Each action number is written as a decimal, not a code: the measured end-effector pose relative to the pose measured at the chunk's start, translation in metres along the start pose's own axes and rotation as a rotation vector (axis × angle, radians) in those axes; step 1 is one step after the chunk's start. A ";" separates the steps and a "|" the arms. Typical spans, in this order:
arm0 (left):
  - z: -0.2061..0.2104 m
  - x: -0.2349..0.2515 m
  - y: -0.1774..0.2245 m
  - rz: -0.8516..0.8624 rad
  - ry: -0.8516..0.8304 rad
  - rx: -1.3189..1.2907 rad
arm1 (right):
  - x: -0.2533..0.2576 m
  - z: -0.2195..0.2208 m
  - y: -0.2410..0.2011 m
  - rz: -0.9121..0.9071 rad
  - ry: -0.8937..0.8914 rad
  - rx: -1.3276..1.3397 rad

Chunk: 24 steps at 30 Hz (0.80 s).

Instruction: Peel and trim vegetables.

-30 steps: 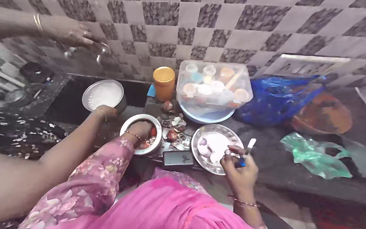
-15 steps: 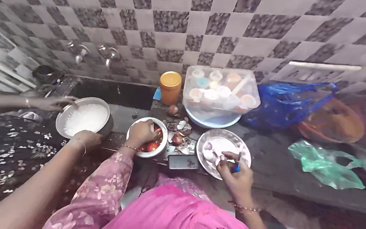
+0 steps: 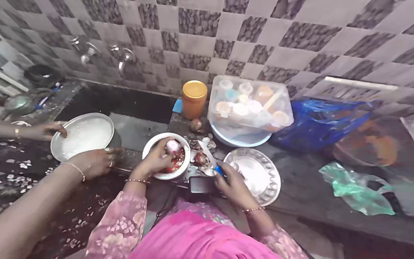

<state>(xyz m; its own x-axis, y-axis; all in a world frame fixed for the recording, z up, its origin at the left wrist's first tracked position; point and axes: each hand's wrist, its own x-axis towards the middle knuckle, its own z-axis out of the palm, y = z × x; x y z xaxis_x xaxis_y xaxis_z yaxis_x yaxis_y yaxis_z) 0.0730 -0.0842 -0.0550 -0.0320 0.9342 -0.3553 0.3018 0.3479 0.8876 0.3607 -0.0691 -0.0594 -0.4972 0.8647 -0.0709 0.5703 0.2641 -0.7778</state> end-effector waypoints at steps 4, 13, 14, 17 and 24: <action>-0.002 0.001 -0.007 0.039 0.027 0.047 | 0.024 0.004 0.000 0.013 -0.035 0.071; -0.015 0.000 0.009 0.081 0.071 0.451 | 0.040 0.005 -0.015 0.013 -0.079 0.035; -0.015 -0.001 0.011 0.100 0.082 0.459 | 0.040 0.005 -0.014 -0.004 -0.055 0.044; -0.014 -0.001 0.008 0.051 0.029 0.506 | 0.034 0.005 -0.008 0.012 -0.054 0.093; -0.001 0.001 0.004 0.125 0.057 -0.147 | 0.037 0.006 -0.011 0.041 -0.076 0.297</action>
<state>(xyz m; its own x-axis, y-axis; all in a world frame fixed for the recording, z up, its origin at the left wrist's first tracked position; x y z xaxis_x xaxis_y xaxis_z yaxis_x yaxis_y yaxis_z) 0.0728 -0.0818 -0.0517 -0.0584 0.9724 -0.2260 0.1643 0.2327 0.9586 0.3318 -0.0423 -0.0572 -0.5312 0.8350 -0.1438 0.3806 0.0835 -0.9210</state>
